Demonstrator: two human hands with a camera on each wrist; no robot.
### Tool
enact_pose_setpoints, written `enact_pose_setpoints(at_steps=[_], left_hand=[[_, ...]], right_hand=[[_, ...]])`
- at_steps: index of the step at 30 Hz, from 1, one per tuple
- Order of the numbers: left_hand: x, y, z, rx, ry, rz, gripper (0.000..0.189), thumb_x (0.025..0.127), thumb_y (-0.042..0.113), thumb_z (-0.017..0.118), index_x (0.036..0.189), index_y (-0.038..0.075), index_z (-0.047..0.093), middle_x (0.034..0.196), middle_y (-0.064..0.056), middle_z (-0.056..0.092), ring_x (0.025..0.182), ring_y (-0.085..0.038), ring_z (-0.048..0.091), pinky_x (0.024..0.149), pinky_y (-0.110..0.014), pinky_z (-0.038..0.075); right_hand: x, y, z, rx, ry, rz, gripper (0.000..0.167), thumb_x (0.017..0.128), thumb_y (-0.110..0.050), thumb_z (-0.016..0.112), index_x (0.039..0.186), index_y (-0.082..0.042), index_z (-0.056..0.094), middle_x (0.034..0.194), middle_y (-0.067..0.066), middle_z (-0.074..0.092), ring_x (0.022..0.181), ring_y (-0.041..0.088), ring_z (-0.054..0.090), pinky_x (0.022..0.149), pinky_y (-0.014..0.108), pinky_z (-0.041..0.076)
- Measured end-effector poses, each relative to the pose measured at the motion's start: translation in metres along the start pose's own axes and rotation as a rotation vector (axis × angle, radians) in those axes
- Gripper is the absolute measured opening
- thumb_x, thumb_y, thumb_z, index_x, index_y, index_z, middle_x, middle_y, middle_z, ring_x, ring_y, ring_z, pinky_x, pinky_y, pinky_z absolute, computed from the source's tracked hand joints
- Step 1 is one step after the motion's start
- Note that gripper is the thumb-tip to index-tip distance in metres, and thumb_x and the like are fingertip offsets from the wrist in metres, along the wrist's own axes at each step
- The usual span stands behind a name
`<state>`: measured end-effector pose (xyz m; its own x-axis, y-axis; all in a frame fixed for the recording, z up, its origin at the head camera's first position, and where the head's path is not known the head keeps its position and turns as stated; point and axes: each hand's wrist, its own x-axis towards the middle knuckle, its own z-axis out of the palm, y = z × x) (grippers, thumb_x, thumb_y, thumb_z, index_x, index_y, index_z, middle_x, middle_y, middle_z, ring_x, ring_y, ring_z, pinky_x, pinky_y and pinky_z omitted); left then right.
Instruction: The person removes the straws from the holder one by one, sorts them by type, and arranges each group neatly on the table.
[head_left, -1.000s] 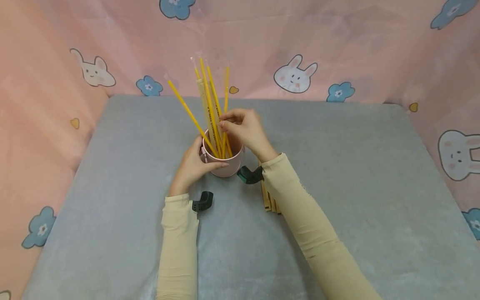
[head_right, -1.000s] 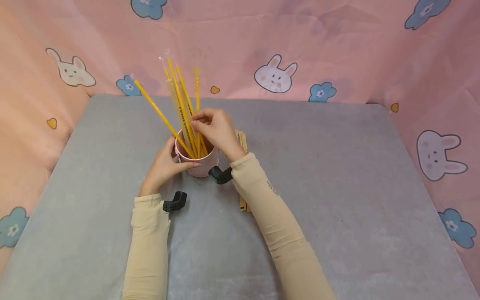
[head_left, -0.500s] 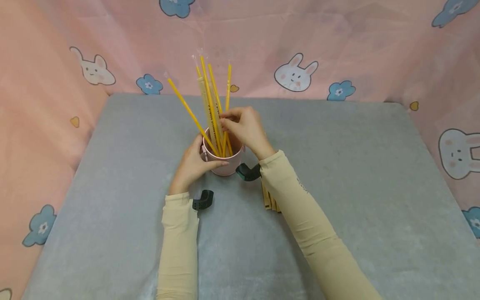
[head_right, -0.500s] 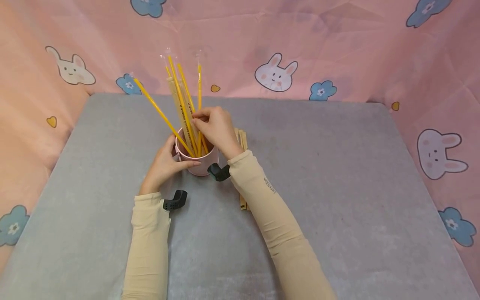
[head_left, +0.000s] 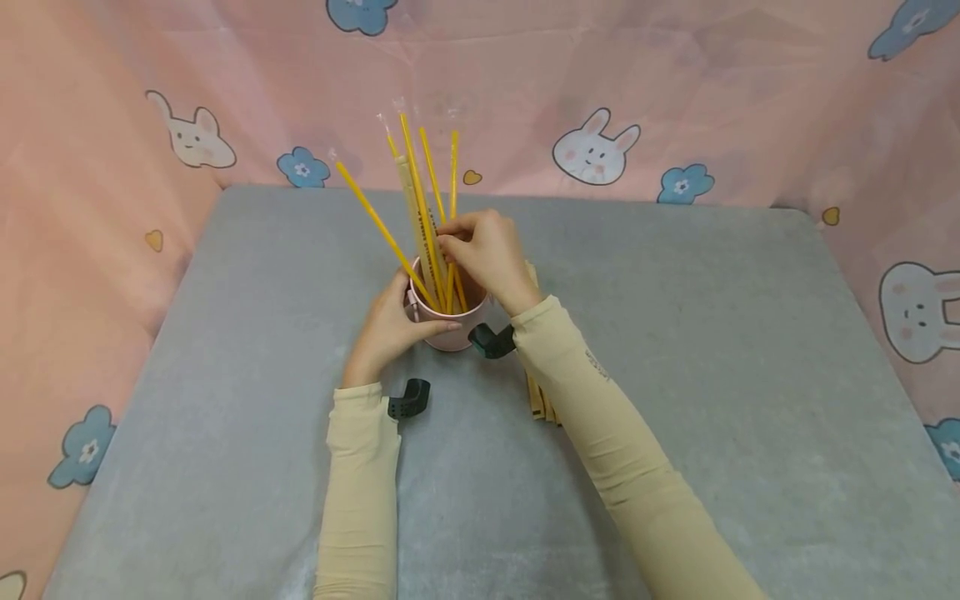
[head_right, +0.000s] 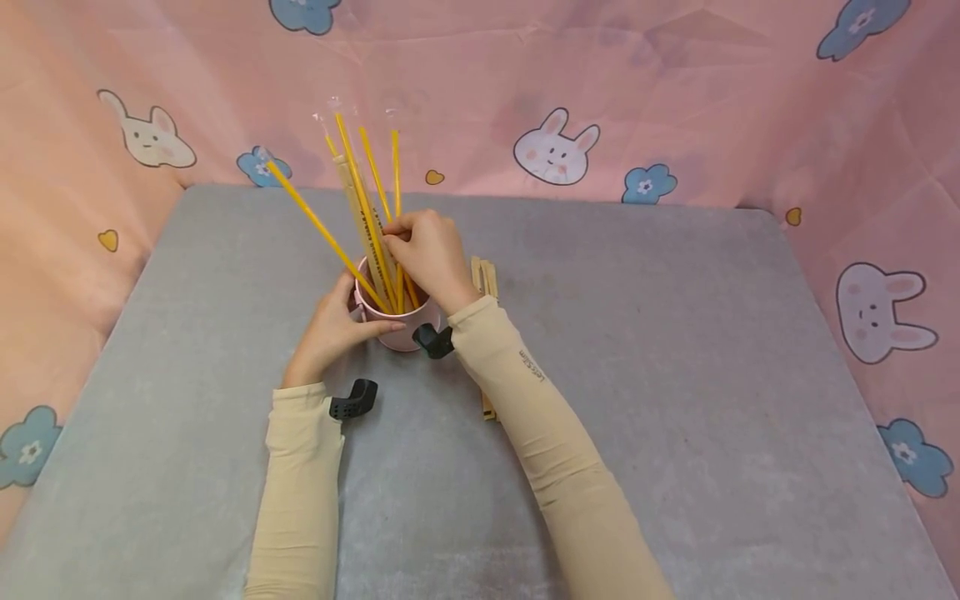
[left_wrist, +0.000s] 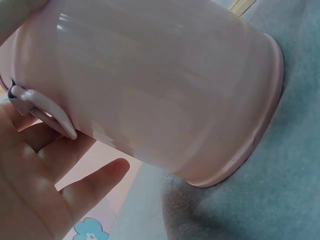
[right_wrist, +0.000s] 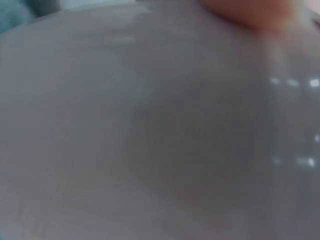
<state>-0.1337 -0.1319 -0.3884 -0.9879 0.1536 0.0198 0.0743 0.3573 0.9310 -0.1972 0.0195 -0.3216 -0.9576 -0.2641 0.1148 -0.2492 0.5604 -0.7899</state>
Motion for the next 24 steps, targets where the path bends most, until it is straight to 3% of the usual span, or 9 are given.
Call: enact_pose_setpoints(at_steps=[7, 13, 18, 24], left_hand=[[0.001, 0.000, 0.000, -0.013, -0.007, 0.002, 0.090, 0.069, 0.020, 0.086, 0.143, 0.011, 0.034, 0.134, -0.010, 0.049, 0.120, -0.024, 0.048, 0.101, -0.039, 0.040], [0.001, 0.000, 0.001, -0.029, -0.004, -0.002, 0.087, 0.070, 0.019, 0.086, 0.141, 0.011, 0.036, 0.133, -0.009, 0.050, 0.119, -0.024, 0.050, 0.100, -0.038, 0.041], [0.000, 0.000, 0.001, -0.020, 0.009, 0.006, 0.083, 0.069, 0.017, 0.086, 0.136, 0.008, 0.039, 0.129, -0.011, 0.052, 0.115, -0.025, 0.051, 0.096, -0.040, 0.043], [0.000, 0.000, 0.001, -0.006, 0.009, 0.000, 0.081, 0.068, 0.018, 0.086, 0.134, 0.008, 0.040, 0.129, -0.011, 0.052, 0.116, -0.024, 0.050, 0.097, -0.040, 0.043]], right_hand=[[-0.001, -0.003, 0.005, -0.128, 0.067, -0.029, 0.017, 0.087, -0.013, 0.067, 0.098, -0.003, 0.075, 0.083, 0.007, 0.072, 0.067, 0.015, 0.065, 0.058, 0.024, 0.052], [-0.002, -0.004, 0.008, -0.223, 0.071, -0.051, 0.023, 0.087, -0.021, 0.070, 0.103, -0.005, 0.073, 0.084, 0.006, 0.071, 0.068, 0.015, 0.064, 0.058, 0.025, 0.052], [-0.001, -0.004, 0.011, -0.240, 0.071, -0.058, 0.023, 0.086, -0.023, 0.071, 0.101, -0.006, 0.074, 0.081, 0.005, 0.070, 0.065, 0.014, 0.063, 0.056, 0.025, 0.051], [0.001, -0.001, 0.010, -0.175, 0.067, -0.072, 0.020, 0.084, -0.022, 0.073, 0.091, -0.003, 0.074, 0.081, 0.007, 0.071, 0.067, 0.015, 0.064, 0.058, 0.026, 0.053]])
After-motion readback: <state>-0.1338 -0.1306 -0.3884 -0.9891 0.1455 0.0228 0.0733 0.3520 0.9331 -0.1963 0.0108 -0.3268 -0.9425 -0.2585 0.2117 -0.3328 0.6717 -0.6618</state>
